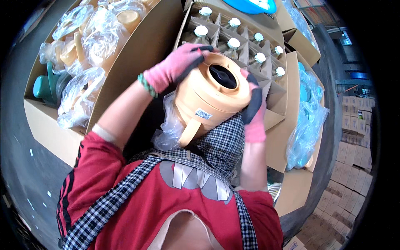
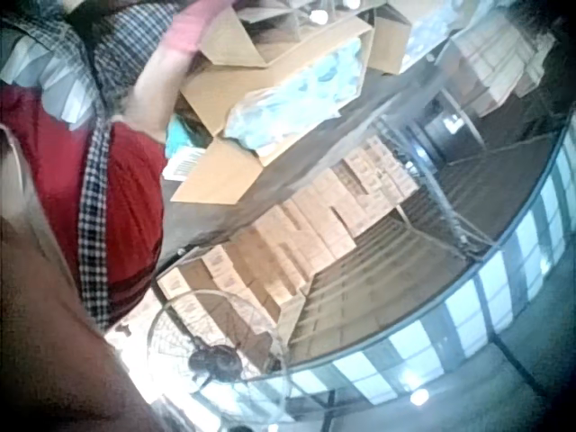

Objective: The person assembles plastic pitchers by inserting a glass inner jug into the plastic body and securing the lid. They then wrap each assembled unit in a clear plastic bag and place it into a cardboard box. The process is repeated for multiple beige and teal pitchers.

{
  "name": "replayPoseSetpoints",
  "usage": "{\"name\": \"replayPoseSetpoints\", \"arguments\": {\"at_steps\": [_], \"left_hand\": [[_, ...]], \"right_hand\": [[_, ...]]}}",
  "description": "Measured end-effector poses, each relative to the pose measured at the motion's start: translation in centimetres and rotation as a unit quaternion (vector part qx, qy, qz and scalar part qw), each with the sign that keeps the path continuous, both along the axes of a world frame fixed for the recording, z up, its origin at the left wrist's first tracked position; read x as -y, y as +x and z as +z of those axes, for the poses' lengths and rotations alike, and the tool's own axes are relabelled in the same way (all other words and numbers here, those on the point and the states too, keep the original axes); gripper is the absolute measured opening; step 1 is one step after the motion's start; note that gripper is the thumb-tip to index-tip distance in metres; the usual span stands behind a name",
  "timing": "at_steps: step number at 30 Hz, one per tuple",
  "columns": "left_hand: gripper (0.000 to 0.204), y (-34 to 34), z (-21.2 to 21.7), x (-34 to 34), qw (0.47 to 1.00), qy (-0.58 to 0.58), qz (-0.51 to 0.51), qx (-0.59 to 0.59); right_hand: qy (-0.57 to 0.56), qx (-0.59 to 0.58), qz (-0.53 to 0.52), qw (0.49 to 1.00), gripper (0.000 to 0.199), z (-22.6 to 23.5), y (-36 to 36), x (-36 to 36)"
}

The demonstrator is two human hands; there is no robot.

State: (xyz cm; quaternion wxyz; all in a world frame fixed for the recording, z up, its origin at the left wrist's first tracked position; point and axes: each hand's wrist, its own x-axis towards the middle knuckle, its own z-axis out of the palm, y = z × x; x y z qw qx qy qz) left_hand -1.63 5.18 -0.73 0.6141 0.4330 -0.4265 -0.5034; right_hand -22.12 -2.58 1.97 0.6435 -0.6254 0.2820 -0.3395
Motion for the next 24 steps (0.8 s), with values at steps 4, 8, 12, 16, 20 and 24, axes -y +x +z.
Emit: {"name": "replayPoseSetpoints", "arguments": {"at_steps": [4, 8, 12, 16, 20, 24], "left_hand": [[0.026, -1.2, 1.5, -0.6, 0.901, 0.008, 0.275, 0.335], [0.024, -8.5, 4.6, -3.2, 0.791, -0.174, 0.279, 0.515], [0.021, -1.9, 2.5, -1.0, 0.915, -0.146, 0.143, 0.349], [0.021, -0.7, 2.9, -1.3, 0.911, -0.139, 0.151, 0.357], [0.027, -8.8, 5.3, -2.5, 0.754, -0.216, 0.242, 0.571], [0.025, -6.1, 5.0, -1.7, 0.826, -0.226, 0.179, 0.485]], "right_hand": [[0.049, -0.023, 0.006, 0.999, 0.051, -0.7, 0.0, 0.9], [0.229, 0.035, 0.026, 0.972, 0.051, -4.2, 0.8, 8.7], [0.098, 0.011, 0.078, 0.992, 0.039, -1.8, -0.1, 3.3], [-0.006, -0.05, 0.013, 0.999, 0.045, -1.4, -0.3, 0.7], [0.258, 0.062, 0.112, 0.958, 0.044, -3.8, 0.2, 6.5], [0.14, 0.005, 0.146, 0.979, 0.035, -2.4, 1.0, 5.9]]}}
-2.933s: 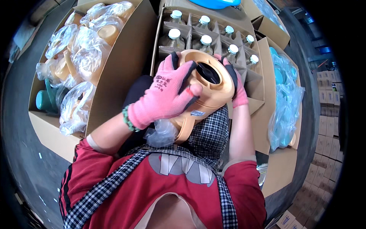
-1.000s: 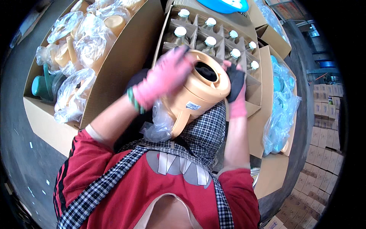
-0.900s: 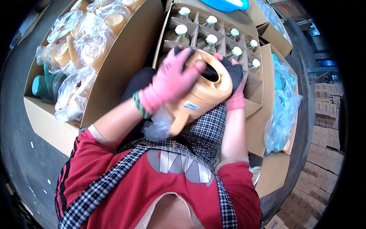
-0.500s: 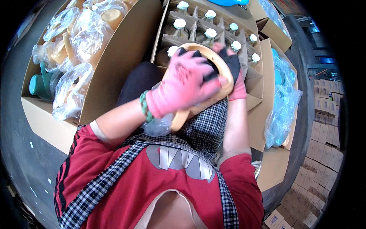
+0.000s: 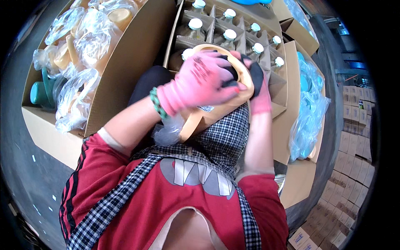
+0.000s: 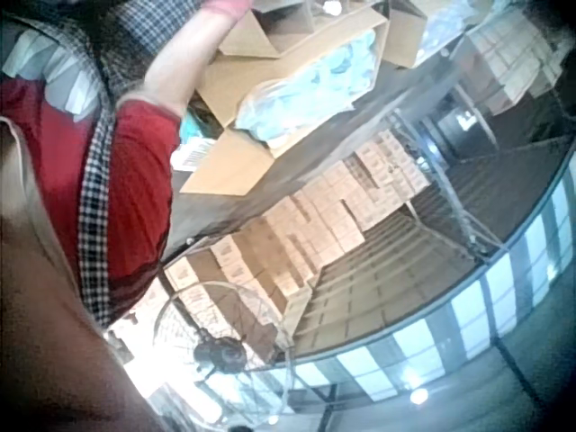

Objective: The person assembles plastic pitchers by inserting a glass inner jug into the plastic body and securing the lid. They then wrap each assembled unit in a clear plastic bag and place it into a cardboard box. The process is repeated for multiple beige and teal pitchers.

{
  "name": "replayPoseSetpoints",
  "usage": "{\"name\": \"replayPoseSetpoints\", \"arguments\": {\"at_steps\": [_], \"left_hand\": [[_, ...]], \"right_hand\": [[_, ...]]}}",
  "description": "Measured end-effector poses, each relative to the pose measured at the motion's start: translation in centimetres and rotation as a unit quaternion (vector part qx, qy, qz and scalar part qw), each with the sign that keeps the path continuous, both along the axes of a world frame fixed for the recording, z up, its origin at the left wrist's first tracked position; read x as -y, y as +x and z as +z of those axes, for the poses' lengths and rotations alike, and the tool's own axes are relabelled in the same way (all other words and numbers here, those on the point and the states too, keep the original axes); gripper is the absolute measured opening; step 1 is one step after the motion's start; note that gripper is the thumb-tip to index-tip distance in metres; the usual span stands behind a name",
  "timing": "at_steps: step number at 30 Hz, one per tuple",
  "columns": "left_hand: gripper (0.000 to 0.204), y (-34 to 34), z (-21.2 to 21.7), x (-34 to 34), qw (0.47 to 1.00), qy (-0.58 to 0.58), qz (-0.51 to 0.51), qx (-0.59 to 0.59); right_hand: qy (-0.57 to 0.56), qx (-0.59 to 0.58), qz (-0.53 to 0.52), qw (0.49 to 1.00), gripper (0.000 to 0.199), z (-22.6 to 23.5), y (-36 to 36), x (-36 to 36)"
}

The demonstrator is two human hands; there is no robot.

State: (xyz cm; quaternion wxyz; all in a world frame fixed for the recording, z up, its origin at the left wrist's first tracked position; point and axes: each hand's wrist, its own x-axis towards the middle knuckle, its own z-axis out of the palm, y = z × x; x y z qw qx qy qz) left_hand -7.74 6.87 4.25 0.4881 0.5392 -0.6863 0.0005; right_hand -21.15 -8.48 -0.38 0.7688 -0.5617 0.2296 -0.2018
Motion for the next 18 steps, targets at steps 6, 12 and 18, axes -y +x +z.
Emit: {"name": "replayPoseSetpoints", "arguments": {"at_steps": [6, 12, 18], "left_hand": [[0.019, 2.7, -0.7, 0.3, 0.987, -0.073, -0.133, -0.052], [0.015, 2.0, -1.2, 0.7, 0.992, -0.073, -0.086, -0.054], [0.037, 6.9, -9.9, 4.9, 0.64, 0.188, -0.231, -0.708]], "right_hand": [[-0.235, -0.078, -0.074, 0.966, 0.039, 2.3, -0.8, -3.8], [-0.248, -0.062, 0.01, 0.967, 0.038, 2.4, 0.1, -1.1], [-0.552, -0.144, 0.073, 0.818, 0.03, 6.9, 0.1, -4.4]]}}
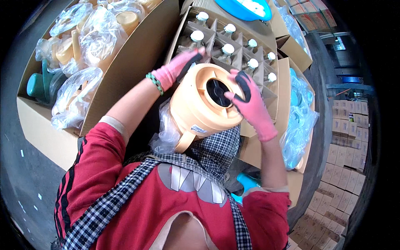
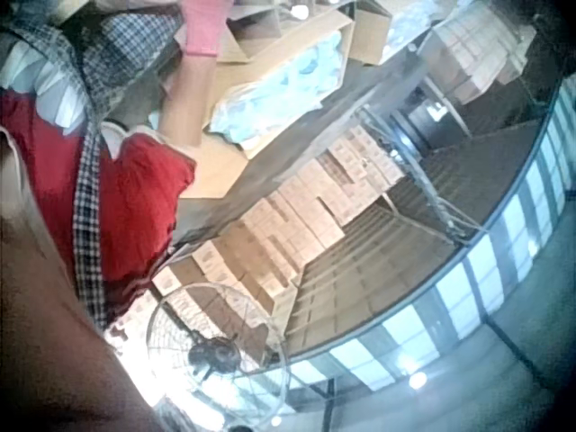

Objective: The person assembles plastic pitchers by inserting a glass inner jug into the plastic body and securing the lid. They then wrap each assembled unit in a clear plastic bag and place it into a cardboard box. The process is repeated for multiple beige and teal pitchers.

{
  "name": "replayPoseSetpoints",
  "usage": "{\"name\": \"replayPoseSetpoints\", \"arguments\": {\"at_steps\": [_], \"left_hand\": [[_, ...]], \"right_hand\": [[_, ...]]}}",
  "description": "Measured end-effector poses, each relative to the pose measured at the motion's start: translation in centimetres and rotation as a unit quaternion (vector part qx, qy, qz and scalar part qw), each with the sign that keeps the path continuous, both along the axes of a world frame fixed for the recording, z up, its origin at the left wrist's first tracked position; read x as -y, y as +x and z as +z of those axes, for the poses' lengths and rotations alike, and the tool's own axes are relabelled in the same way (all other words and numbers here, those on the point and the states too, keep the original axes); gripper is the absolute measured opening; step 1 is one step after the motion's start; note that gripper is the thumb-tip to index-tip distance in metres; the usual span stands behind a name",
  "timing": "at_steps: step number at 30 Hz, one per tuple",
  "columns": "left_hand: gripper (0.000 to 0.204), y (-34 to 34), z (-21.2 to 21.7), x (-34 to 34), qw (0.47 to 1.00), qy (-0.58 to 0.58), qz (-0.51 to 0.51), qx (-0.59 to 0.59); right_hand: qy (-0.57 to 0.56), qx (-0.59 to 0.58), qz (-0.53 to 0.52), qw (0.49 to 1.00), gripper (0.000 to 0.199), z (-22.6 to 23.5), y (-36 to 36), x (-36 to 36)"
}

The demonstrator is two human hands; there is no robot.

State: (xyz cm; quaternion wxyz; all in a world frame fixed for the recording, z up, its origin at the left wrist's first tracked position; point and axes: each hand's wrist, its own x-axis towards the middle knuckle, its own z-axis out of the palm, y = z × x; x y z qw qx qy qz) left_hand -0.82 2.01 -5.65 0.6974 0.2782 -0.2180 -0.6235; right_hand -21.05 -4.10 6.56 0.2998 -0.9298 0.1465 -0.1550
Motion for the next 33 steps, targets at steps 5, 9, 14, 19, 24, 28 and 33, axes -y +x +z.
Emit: {"name": "replayPoseSetpoints", "arguments": {"at_steps": [5, 9, 14, 19, 24, 28, 33], "left_hand": [[0.033, -3.2, 3.0, -2.2, 0.979, 0.058, -0.151, -0.126], [0.033, -2.9, 2.3, -1.7, 0.975, 0.072, -0.155, -0.14], [0.031, -2.3, 2.4, -1.8, 0.967, 0.078, -0.171, -0.17], [0.039, -1.1, 0.2, -0.7, 0.962, 0.105, -0.197, -0.158], [0.041, -1.3, 0.6, -0.6, 0.964, 0.073, -0.19, -0.17], [0.039, -1.1, -0.9, -1.1, 0.968, 0.052, -0.159, -0.19], [0.039, -1.8, -0.9, -0.2, 0.982, 0.03, -0.138, -0.127]], "right_hand": [[-0.227, -0.222, 0.273, 0.908, 0.019, 4.6, -0.1, -0.3], [-0.39, -0.182, 0.446, 0.784, 0.016, 4.7, 1.4, 1.0], [-0.322, -0.216, 0.474, 0.791, 0.013, 2.8, 3.8, 2.1], [-0.178, -0.377, 0.15, 0.897, 0.02, 2.6, 5.1, -1.7], [-0.119, -0.217, -0.004, 0.969, 0.02, 3.9, 3.1, -3.7], [0.21, 0.096, -0.139, 0.963, 0.022, 0.6, -6.5, -8.5], [0.586, -0.144, -0.133, 0.786, 0.04, -8.6, -6.8, -13.7]]}}
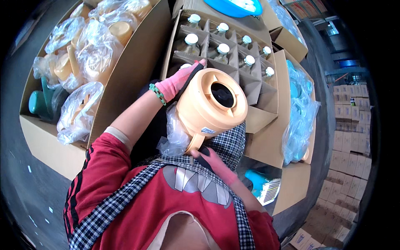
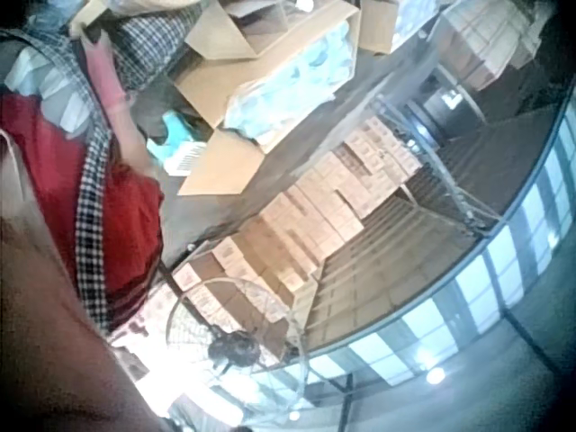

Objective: The person assembles plastic pitchers by inserting a glass inner jug into the plastic body and securing the lid. They then wrap each assembled unit in a clear plastic bag and place it into a cardboard box. The process is repeated for multiple beige and teal pitchers.

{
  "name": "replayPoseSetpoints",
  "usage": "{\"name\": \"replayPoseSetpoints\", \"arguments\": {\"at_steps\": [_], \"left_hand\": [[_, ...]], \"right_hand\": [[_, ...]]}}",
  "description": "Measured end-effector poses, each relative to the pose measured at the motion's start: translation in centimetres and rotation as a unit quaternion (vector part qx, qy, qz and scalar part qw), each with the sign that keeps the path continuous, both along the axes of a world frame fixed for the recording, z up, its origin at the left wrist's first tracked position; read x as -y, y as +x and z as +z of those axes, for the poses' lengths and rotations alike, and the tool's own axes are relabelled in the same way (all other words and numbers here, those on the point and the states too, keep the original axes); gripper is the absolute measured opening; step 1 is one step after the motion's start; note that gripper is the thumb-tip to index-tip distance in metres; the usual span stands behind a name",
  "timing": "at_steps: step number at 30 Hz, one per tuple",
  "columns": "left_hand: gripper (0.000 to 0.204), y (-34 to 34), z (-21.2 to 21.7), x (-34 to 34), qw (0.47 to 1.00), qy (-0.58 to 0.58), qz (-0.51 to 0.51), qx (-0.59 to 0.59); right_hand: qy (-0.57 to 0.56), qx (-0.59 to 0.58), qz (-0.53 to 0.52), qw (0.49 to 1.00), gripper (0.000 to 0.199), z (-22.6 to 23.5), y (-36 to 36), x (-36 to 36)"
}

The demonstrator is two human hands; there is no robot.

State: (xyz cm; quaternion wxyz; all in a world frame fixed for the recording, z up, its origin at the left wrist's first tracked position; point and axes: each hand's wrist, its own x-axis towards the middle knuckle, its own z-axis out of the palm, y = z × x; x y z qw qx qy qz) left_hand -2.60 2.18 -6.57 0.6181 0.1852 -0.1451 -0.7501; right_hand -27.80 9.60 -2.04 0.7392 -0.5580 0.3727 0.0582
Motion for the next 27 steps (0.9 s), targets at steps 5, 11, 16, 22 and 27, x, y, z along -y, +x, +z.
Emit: {"name": "replayPoseSetpoints", "arguments": {"at_steps": [5, 11, 16, 22, 27], "left_hand": [[0.055, -2.3, 2.7, -8.4, 0.7, 0.002, 0.137, 0.701], [0.024, 0.1, 4.6, -18.4, 0.357, -0.112, -0.129, 0.918], [0.013, 13.3, 15.4, -22.6, 0.59, 0.114, 0.64, 0.479], [0.024, 8.4, 20.9, -19.4, 0.409, -0.073, 0.759, 0.501], [0.038, 4.6, 16.7, -16.4, 0.258, -0.05, 0.664, 0.7]], "right_hand": [[0.068, 0.063, -0.097, 0.991, 0.032, -1.6, 0.8, -0.3], [-0.017, 0.108, -0.148, 0.983, 0.018, 3.4, -1.7, 1.6], [0.012, 0.239, -0.183, 0.954, 0.015, 4.0, -2.4, 2.1], [0.017, 0.143, -0.092, 0.985, 0.016, 4.1, 1.5, 0.7], [-0.056, 0.112, -0.039, 0.991, 0.022, 5.1, 2.5, 1.8]]}}
